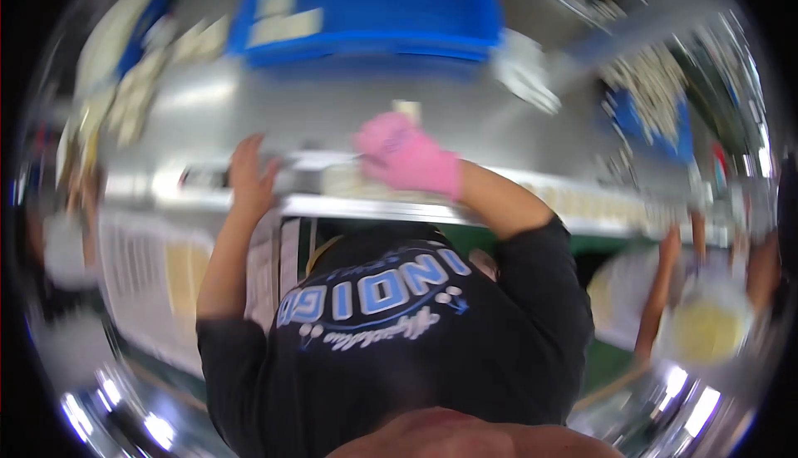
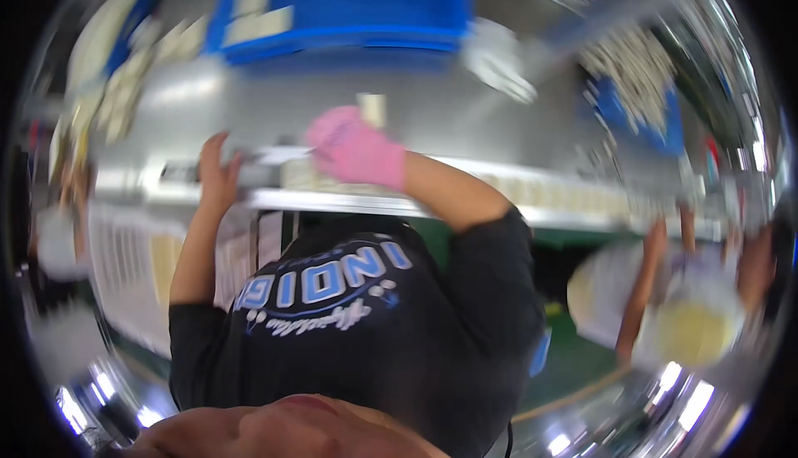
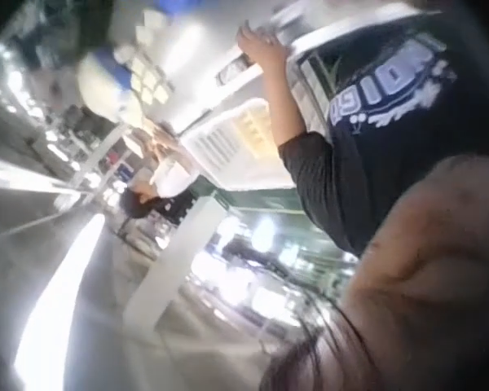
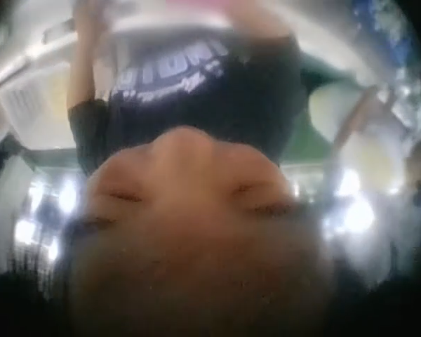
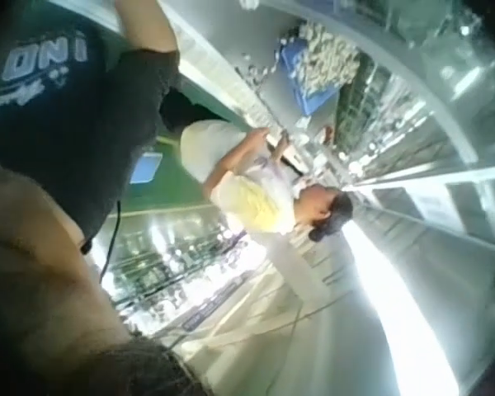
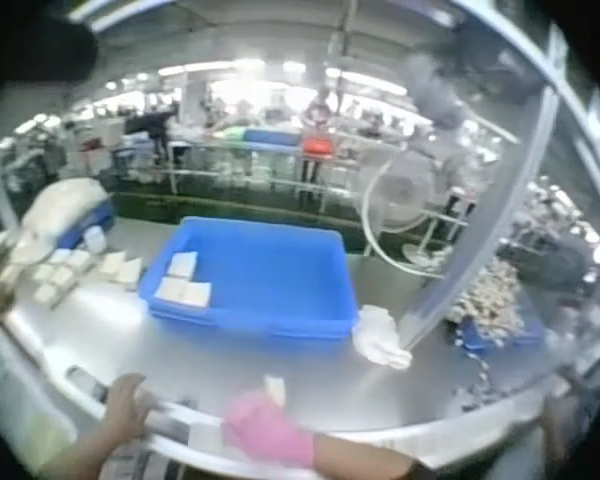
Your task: The person assembles plastic component housings by hand, fitting small electronic parts into frames on a factory production line.
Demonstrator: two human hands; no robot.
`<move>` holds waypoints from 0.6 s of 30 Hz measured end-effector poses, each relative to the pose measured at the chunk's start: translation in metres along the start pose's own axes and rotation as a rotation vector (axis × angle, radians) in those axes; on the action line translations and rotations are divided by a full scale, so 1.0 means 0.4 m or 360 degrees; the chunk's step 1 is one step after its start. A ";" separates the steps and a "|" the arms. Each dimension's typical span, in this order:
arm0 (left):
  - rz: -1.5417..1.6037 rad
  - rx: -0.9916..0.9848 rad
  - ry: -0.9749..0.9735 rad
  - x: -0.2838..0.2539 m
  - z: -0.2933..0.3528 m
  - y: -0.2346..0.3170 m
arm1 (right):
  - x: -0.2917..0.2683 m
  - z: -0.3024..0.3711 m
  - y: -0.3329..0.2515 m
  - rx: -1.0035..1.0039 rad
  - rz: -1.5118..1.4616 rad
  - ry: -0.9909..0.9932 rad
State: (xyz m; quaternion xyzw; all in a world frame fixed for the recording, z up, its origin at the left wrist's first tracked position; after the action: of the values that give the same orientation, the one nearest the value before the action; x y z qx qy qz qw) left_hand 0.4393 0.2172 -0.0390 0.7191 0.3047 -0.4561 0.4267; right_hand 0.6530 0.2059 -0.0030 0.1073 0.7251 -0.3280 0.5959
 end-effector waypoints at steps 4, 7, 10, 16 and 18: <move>0.0144 -0.0145 0.0050 -0.071 0.061 0.004 | -0.029 -0.041 -0.040 -0.0059 -0.0068 -0.0169; 0.0167 -0.0311 0.0131 -0.136 0.146 -0.020 | -0.024 -0.112 -0.097 -0.0166 -0.0067 -0.0270; 0.0167 -0.0471 0.0250 -0.218 0.258 -0.079 | 0.000 -0.221 -0.174 -0.0250 -0.0039 -0.0389; 0.0416 -0.1207 0.0853 -0.308 0.599 -0.380 | 0.046 -0.412 -0.373 -0.0683 -0.0179 -0.0542; 0.0958 -0.1774 0.1089 -0.282 0.803 -0.571 | 0.091 -0.486 -0.459 -0.0887 -0.0300 -0.0661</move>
State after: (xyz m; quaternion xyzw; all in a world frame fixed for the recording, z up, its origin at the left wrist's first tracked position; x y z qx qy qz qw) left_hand 0.0783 0.0280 -0.0828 0.5497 0.3973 0.1555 0.7182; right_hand 0.3885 0.1750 0.0412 -0.1956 0.6569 -0.1859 0.7041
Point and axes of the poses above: each hand's wrist, its own z-axis away from the middle knuckle, its own x-axis out of the palm, y = z × x, the point moved 7 cm from there along -z, towards the middle knuckle, and after that the axes turned 12 degrees about -y, right-handed, at the moved point
